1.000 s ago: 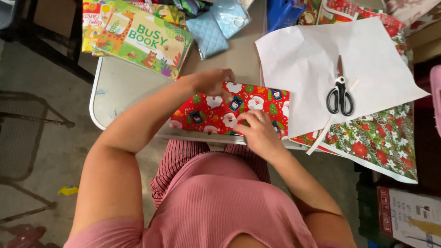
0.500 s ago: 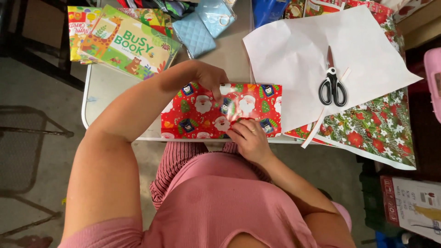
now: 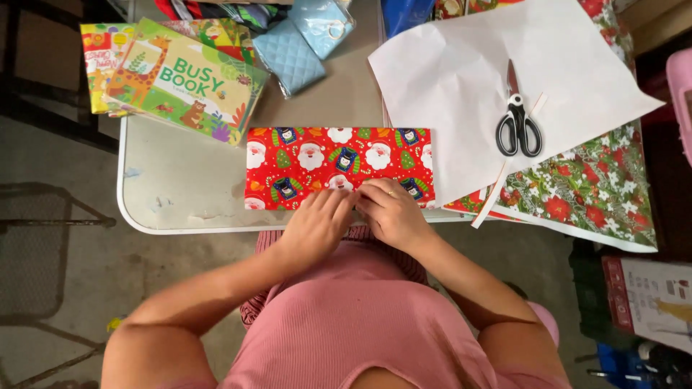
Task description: A person wraps a book in decorative paper using scissors to cut the paper and tape to secure it.
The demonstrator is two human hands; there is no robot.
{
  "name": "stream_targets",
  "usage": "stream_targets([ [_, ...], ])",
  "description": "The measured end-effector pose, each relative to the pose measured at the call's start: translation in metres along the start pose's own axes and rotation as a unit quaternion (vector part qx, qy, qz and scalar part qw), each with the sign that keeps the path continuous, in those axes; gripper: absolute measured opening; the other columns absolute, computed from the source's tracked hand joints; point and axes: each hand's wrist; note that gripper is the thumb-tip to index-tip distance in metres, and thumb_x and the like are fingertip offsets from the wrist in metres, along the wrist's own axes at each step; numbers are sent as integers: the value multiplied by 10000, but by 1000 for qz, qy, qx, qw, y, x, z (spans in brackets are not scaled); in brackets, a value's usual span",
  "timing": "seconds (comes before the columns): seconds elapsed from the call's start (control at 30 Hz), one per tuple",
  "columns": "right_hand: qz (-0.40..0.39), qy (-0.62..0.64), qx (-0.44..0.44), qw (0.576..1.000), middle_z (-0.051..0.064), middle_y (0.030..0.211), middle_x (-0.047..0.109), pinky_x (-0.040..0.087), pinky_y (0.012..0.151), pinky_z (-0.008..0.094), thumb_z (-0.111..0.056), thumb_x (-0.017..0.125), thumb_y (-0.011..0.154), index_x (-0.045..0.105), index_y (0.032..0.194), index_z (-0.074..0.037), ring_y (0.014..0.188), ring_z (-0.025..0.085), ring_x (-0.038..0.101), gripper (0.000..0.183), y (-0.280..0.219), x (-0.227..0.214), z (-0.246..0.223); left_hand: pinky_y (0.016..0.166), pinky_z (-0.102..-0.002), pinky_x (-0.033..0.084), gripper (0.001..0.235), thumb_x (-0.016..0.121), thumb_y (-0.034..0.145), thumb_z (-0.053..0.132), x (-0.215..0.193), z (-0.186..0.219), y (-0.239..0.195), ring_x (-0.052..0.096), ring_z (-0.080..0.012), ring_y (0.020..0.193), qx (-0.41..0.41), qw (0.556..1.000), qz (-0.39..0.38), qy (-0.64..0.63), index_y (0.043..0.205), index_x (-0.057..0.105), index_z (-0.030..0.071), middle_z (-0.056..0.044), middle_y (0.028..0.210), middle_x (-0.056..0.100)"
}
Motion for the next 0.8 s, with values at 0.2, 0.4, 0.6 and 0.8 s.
stream_targets([
  [0.2,20,-10,-4,1000,84,1207,721,524,1050,440,-151,676,962,752,1144,-72,1181,279,669,213,6,-15,-16,1144,-453,403,478,524,1012,191,3,1,-41,546,-330,1330,27,997,27,71,1466,542,41,-172,1439,560],
  [0.4,18,6,-13,1000,109,1240,717,535,1041,466,-110,665,967,750,1164,-50,1187,306,672,223,14,-23,-23,1107,-492,429,507,555,1002,486,-5,-6,-45,570,-346,1291,-75,994,60,59,1366,635,142,-107,1385,597],
  [0.6,7,20,-15,1000,106,1216,731,541,1018,469,-90,684,955,762,1166,-63,1152,311,687,226,13,-18,-21,942,-477,447,591,712,893,576,-29,-46,-69,565,-313,1168,-295,953,48,45,1321,669,171,-70,1227,617],
  [0.8,11,15,-14,1000,97,1201,735,541,1012,463,-102,699,940,770,1156,-79,1142,303,692,229,11,-14,-19,821,-406,493,440,799,875,470,-26,-80,-89,609,-284,909,-402,910,48,-85,1146,718,132,-47,962,615],
])
Point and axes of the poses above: each hand's wrist, its own y-axis towards the middle knuckle, its own x-axis out of the palm, z = x × y
